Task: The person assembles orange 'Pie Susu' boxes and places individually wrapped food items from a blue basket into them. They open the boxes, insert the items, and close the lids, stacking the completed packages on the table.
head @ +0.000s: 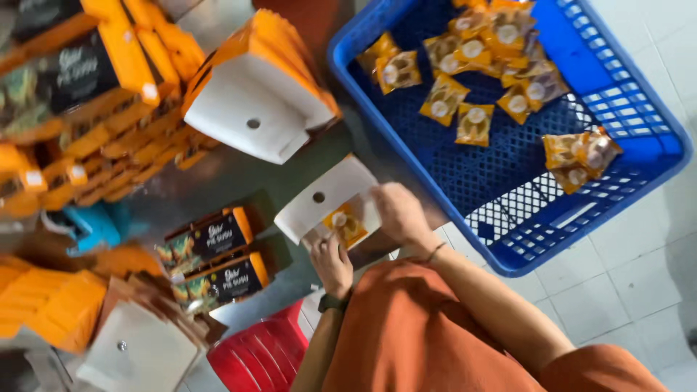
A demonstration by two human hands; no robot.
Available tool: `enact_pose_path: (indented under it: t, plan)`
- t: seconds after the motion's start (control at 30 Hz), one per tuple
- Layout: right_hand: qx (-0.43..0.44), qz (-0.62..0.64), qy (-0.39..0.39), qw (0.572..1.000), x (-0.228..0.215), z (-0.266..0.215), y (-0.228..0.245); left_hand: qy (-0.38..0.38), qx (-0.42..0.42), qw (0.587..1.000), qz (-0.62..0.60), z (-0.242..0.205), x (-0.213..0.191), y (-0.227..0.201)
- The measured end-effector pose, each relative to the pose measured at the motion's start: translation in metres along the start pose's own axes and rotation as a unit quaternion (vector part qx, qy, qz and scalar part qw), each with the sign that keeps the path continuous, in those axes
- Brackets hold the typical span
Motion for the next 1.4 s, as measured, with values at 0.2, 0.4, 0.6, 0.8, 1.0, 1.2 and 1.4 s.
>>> enact_pose_path:
  t: [0.2, 0.4, 0.6, 0.8, 1.0, 1.2, 1.4]
  plan:
    - [-0.065, -0.153, -0.076, 0.983, -0.139, 0.099, -0.116, -0.091, 0.114, 0.985, -0.095, 0.056, -0.033, -0.118]
    - [-0.178, -0.360, -0.007, 0.916, -0.136, 0.121, -0.176, -0.085, 0.242, 0.965, -0.055, 0.184, -0.014, -0.278]
    - [-0.167, -0.193, -0.054, 0.965, -0.150, 0.106, -0.211, 0.070, 0.186, 0.976, 0.087, 0.258, 0.049, -0.333]
    - [0.316, 0.072, -0.193, 0.926, -0.175, 0.005, -0.237, 0.095, 0.191, 0.967, 0.136, 0.278, 0.084, -0.344]
    - [0.306, -0.182, -0.030, 0.934, -0.105, -0.007, -0.229, 0.213, 0.080, 0.958, 0.175, 0.187, 0.135, -0.347]
    - [0.377, 0.095, -0.108, 0.915, -0.097, -0.021, -0.209, 0.416, -0.044, 0.908, 0.017, 0.123, 0.160, -0.320]
    - [0.328, 0.194, -0.107, 0.918, -0.152, 0.009, -0.112, 0.285, 0.010, 0.925, -0.252, 0.078, 0.037, -0.348]
Point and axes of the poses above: each hand's wrist, its own z-axis towards the middle knuckle, its own x-axis out of the palm, y = z × x, the point moved 4 cm from there along z, towards the middle knuckle, and after that the axes turned 15 degrees about -x, right-handed, at the moved point
